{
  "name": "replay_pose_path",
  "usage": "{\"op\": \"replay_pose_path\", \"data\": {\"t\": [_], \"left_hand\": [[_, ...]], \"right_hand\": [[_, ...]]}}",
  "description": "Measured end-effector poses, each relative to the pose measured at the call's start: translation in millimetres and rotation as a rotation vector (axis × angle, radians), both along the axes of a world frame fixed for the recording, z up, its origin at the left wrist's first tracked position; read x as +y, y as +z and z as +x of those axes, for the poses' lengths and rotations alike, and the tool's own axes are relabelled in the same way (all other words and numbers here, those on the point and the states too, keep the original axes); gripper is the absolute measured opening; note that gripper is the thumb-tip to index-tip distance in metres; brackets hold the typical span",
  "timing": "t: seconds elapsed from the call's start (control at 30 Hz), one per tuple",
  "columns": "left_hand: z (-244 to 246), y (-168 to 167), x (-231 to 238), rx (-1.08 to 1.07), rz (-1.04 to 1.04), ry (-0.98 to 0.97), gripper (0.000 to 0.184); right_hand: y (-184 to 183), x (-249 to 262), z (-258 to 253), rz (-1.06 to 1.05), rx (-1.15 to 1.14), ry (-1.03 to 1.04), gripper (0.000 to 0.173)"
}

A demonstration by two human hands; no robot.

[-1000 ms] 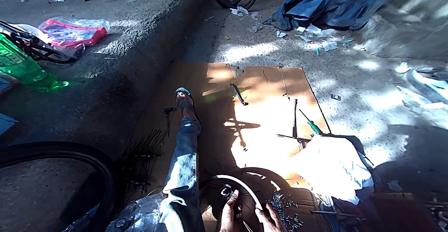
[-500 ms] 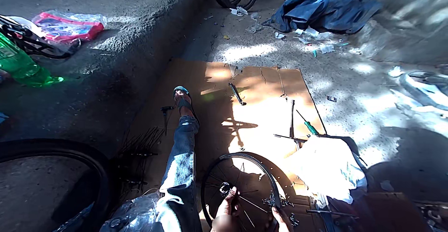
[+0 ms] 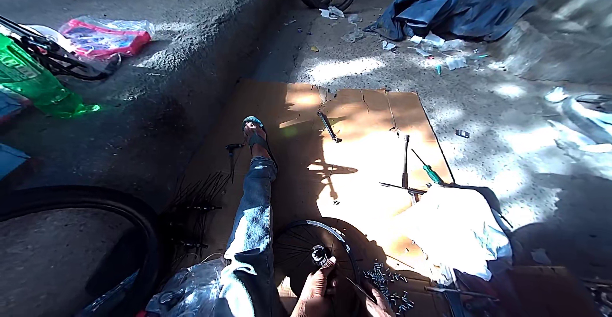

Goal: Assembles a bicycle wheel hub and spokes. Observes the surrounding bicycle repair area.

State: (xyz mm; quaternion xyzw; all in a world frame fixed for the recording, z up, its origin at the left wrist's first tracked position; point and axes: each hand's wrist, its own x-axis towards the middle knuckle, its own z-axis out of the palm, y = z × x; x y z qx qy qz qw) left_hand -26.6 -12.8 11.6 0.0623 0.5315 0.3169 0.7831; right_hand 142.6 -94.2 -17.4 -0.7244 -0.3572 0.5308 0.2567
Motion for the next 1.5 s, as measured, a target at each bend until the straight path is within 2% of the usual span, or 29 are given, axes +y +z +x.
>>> {"op": "replay_pose_path", "data": {"t": [0.03, 0.13, 0.2, 0.23, 0.3, 0.4, 0.47, 0.53, 0.6, 0.73, 0.87, 0.97, 1.2, 1.4, 1.5], "left_hand": [[-1, -2, -1, -0.017, 0.0, 0.005, 0.022], [0, -8, -3, -0.087, -0.004, 0.043, 0.021], [1, -8, -2, -0.094, 0.001, 0.044, 0.021], [2, -8, -1, -0.093, 0.0, 0.045, 0.021], [5, -7, 0, -0.089, -0.007, 0.046, 0.021], [7, -7, 0, -0.072, -0.01, 0.029, 0.022], [5, -4, 0, -0.023, -0.032, 0.01, 0.022], [2, -5, 1, 0.023, -0.062, -0.008, 0.022], [0, -8, -1, -0.001, -0.046, 0.019, 0.023], [4, 10, -18, 0.001, -0.004, 0.209, 0.032], [12, 12, -34, 0.148, -0.018, 0.225, 0.037], [15, 14, -35, 0.145, -0.018, 0.261, 0.039], [14, 17, -33, 0.295, -0.038, 0.198, 0.035], [6, 14, -32, 0.193, -0.056, 0.184, 0.03], [0, 14, -30, 0.192, -0.097, 0.147, 0.026]], "right_hand": [[1, 0, 7, 0.031, -0.066, -0.03, 0.04], [-2, 8, 24, 0.296, -0.346, -0.139, 0.037], [15, 25, 27, 0.48, -0.454, -0.025, 0.033], [25, 35, 25, 0.505, -0.443, 0.08, 0.034], [40, 56, 18, 0.399, -0.418, 0.336, 0.041], [68, 87, 0, 0.004, -0.363, 0.765, 0.061], [74, 96, -15, -0.118, -0.361, 0.869, 0.055], [69, 97, -22, -0.122, -0.379, 0.845, 0.043], [65, 97, -23, -0.135, -0.409, 0.792, 0.041], [56, 92, -13, -0.089, -0.329, 0.715, 0.038], [43, 85, -12, -0.044, 0.033, 0.464, 0.026], [46, 76, -19, -0.14, 0.233, 0.283, 0.023], [35, 71, -23, -0.037, 0.27, 0.244, 0.023], [31, 84, -35, -0.008, 0.255, 0.305, 0.029], [25, 91, -42, -0.014, 0.206, 0.277, 0.02]]}}
